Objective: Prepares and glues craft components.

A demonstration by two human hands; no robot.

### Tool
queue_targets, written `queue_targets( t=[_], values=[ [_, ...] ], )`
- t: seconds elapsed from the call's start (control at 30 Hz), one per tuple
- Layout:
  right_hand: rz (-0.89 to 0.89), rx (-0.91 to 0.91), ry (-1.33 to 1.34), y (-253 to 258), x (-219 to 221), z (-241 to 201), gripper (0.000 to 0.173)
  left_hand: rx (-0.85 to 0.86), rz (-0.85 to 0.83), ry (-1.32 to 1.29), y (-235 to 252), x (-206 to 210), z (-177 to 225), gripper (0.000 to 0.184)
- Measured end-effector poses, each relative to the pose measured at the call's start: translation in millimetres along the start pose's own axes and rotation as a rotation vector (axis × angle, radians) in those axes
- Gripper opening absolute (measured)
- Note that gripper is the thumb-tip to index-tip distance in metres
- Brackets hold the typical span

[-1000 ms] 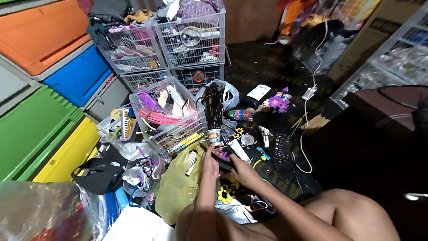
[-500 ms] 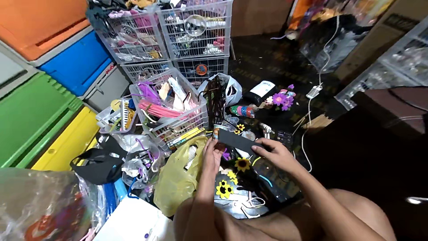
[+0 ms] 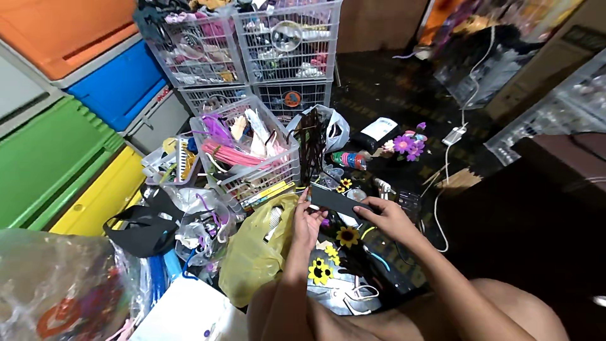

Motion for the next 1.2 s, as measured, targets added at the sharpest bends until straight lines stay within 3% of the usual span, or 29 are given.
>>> queue_targets(
  t=[0.67,0.8,0.9,1.1,1.2],
  values=[
    [-0.04,0.005,0.013,-0.1,18.5,-15.5,0.031,0.092,0.005,-0.053,-1.1,-0.4,2.0,0.039],
    [-0.053,0.022,-0.086,-1.9,21.6,-13.8,0.034,0.094,0.008,-0.051,0.3,-2.5,1.2,0.037],
    [0.021,-0.056,-0.167,-17.1,-8.2,-28.7,0.041,0.106,0.017,-0.02,2.3,-7.5,1.0,0.039],
    [0.497,-0.343,0.041,-104.8,-142.4,-67.7,0.041,0.146,0.046,0.021,8.3,-13.9,-1.0,0.037],
    [0.689,-0.576,0.117,-138.6,-174.1,-85.5,0.064,0.127,0.047,0.042,11.2,-16.3,-7.1,0.037]
  ],
)
Point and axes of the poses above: each hand's wrist, its own y-axis towards the middle knuckle, its own x-axis out of the palm, z = x × y, the point moved 3 cm from there along y, towards the middle knuckle, and after that the axes turned 12 degrees about -y, right-handed, at the moved point
